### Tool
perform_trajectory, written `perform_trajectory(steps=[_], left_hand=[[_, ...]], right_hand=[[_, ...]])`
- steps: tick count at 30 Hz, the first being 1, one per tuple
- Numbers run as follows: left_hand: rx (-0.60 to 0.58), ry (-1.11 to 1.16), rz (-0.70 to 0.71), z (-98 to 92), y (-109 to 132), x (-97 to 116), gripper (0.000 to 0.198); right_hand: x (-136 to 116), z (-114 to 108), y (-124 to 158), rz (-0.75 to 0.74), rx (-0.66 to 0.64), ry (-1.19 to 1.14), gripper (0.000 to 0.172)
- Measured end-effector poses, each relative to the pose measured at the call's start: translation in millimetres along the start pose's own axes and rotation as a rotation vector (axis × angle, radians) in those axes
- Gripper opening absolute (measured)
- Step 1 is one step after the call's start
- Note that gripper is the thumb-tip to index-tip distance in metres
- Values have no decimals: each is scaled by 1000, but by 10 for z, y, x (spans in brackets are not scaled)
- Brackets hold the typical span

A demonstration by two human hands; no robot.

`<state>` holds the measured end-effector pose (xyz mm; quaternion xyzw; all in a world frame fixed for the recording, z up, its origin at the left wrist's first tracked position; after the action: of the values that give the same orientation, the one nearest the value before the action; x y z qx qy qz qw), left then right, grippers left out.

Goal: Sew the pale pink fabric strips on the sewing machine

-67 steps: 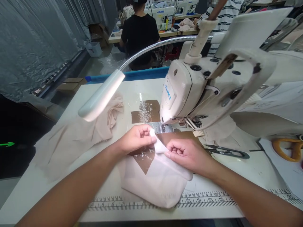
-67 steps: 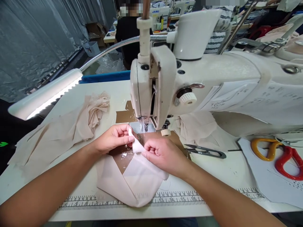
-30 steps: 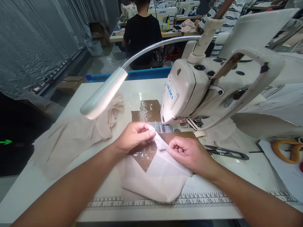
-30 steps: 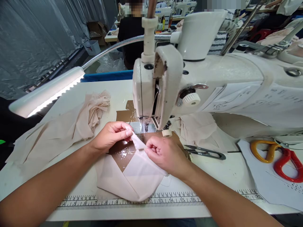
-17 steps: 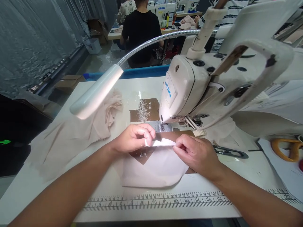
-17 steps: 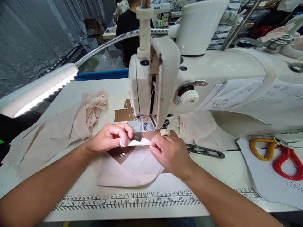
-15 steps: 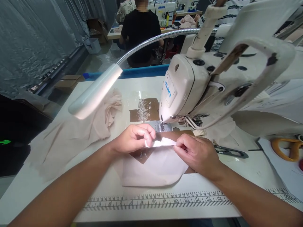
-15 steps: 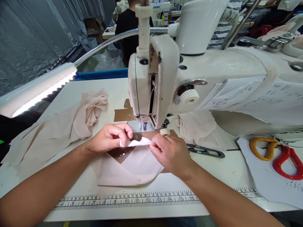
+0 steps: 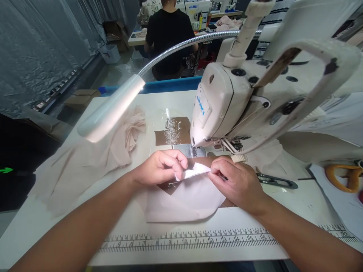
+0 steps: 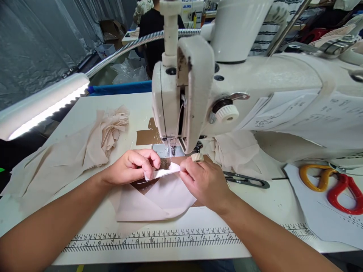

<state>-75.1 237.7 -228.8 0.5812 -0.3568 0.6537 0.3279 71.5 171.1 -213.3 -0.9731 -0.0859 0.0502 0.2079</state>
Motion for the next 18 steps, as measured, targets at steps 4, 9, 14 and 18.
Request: perform_trajectory(steps=[4,9,14,18], left_hand=[[-29,1,-2,23,-2,14,20],[29,91,1,-1,-10,22,15],[213,308,-109,-77,-5,-94,15],[303,325,-164,-109,5,-152,20]], right_hand=[[3,36,-3,-6,-27,13,19],[12,139,-44,46,-234,-310,18],[-40,342,19,144,-617,-723,27],[-86,369,55,124,-740,-821,32]])
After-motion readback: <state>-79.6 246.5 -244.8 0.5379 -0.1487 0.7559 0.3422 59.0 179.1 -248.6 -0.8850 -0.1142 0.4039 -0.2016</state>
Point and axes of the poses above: each hand's wrist, its own y-axis away from the middle knuckle, its own z-axis out of the palm, x = y × z, the point moved 8 cm from there along -y, towards the middle knuckle, and after that the axes turned 15 degrees about y, right-handed, at the moved point
